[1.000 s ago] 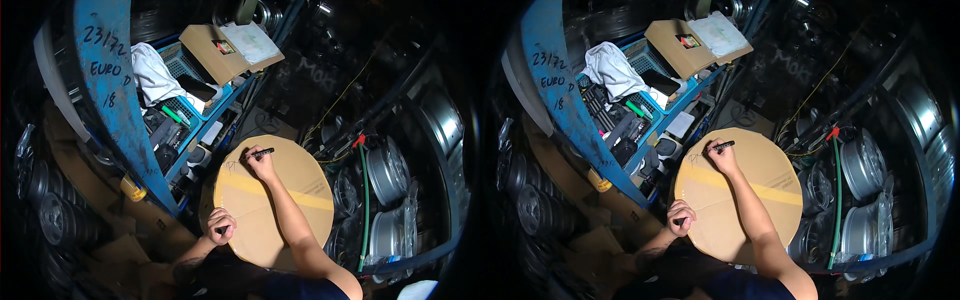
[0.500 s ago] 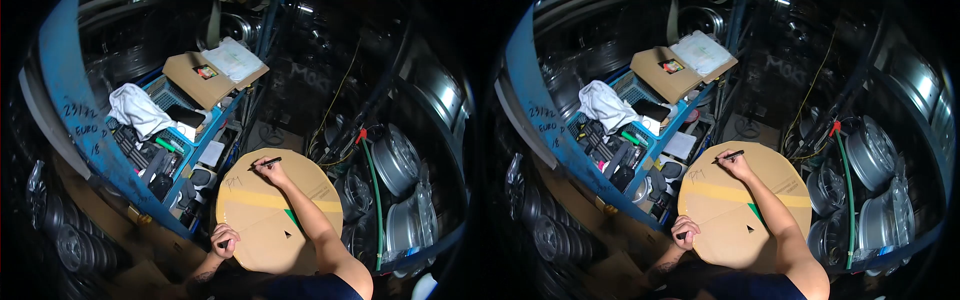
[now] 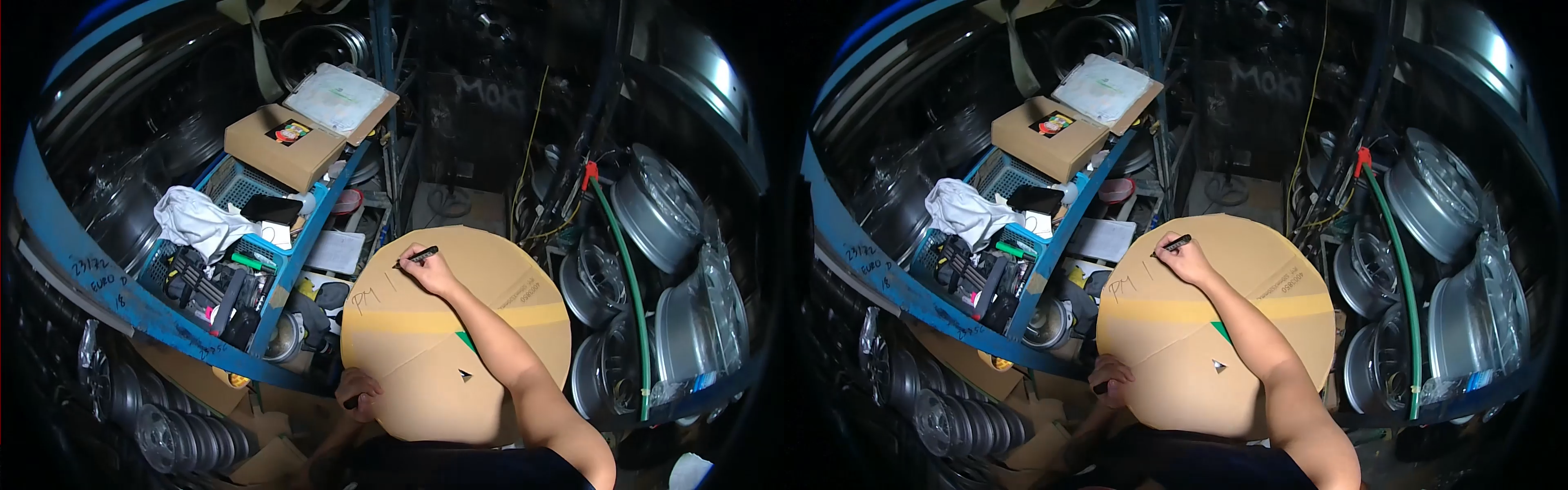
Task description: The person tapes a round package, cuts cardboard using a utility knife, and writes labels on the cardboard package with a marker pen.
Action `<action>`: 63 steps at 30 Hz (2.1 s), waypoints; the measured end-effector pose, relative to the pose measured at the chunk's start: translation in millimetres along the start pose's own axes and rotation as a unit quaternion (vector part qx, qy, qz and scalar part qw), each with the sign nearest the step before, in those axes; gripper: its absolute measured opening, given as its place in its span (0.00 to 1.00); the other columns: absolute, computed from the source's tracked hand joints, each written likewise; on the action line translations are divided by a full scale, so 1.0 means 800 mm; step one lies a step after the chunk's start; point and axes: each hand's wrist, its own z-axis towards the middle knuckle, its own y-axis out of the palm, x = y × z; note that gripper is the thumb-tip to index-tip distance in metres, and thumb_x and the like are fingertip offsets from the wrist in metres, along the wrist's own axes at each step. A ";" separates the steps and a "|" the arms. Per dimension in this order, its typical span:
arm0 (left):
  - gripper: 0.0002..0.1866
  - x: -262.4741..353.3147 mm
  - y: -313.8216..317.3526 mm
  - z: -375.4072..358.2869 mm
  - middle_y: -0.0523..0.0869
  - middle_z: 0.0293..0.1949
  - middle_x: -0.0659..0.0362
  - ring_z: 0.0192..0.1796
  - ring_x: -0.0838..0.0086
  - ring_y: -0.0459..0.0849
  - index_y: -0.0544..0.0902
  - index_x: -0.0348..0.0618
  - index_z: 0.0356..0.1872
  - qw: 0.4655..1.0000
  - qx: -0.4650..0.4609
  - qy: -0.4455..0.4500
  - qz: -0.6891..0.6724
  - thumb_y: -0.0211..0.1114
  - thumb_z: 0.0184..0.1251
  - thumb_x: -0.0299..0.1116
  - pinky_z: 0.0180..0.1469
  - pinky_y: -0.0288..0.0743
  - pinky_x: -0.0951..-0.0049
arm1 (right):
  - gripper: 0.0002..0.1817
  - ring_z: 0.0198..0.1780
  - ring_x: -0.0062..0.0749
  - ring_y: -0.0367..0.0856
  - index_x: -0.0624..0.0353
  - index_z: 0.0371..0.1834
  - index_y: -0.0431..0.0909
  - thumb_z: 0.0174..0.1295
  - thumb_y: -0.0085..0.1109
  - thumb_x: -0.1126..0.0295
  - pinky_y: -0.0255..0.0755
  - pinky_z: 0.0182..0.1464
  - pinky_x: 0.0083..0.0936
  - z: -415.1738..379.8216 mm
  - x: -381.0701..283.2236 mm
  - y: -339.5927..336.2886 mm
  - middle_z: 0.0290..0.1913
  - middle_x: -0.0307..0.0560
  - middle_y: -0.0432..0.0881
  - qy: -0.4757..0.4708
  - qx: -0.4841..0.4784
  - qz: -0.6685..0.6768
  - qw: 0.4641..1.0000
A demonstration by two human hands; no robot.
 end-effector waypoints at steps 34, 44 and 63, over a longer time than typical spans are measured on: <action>0.22 0.015 0.011 0.009 0.86 0.24 0.58 0.30 0.60 0.83 0.76 0.45 0.21 0.999 0.018 -0.002 0.044 0.53 0.76 0.44 0.46 0.75 0.58 | 0.09 0.25 0.23 0.75 0.61 0.32 0.84 0.61 0.67 0.66 0.70 0.32 0.28 0.016 0.018 -0.044 0.21 0.40 0.79 0.063 0.044 -0.018 0.997; 0.21 0.016 0.011 0.009 0.86 0.23 0.59 0.31 0.61 0.83 0.77 0.45 0.21 0.999 0.023 -0.007 0.040 0.54 0.75 0.44 0.47 0.75 0.59 | 0.07 0.23 0.20 0.73 0.60 0.32 0.84 0.61 0.67 0.67 0.68 0.29 0.26 0.011 0.010 -0.044 0.20 0.40 0.77 0.011 0.123 -0.072 0.990; 0.19 0.009 0.001 -0.006 0.89 0.26 0.59 0.34 0.64 0.81 0.78 0.46 0.22 0.999 0.012 -0.048 0.002 0.58 0.73 0.44 0.50 0.73 0.61 | 0.08 0.26 0.26 0.77 0.61 0.31 0.82 0.62 0.66 0.68 0.73 0.33 0.30 0.016 0.017 -0.067 0.22 0.42 0.80 0.033 0.168 -0.106 0.980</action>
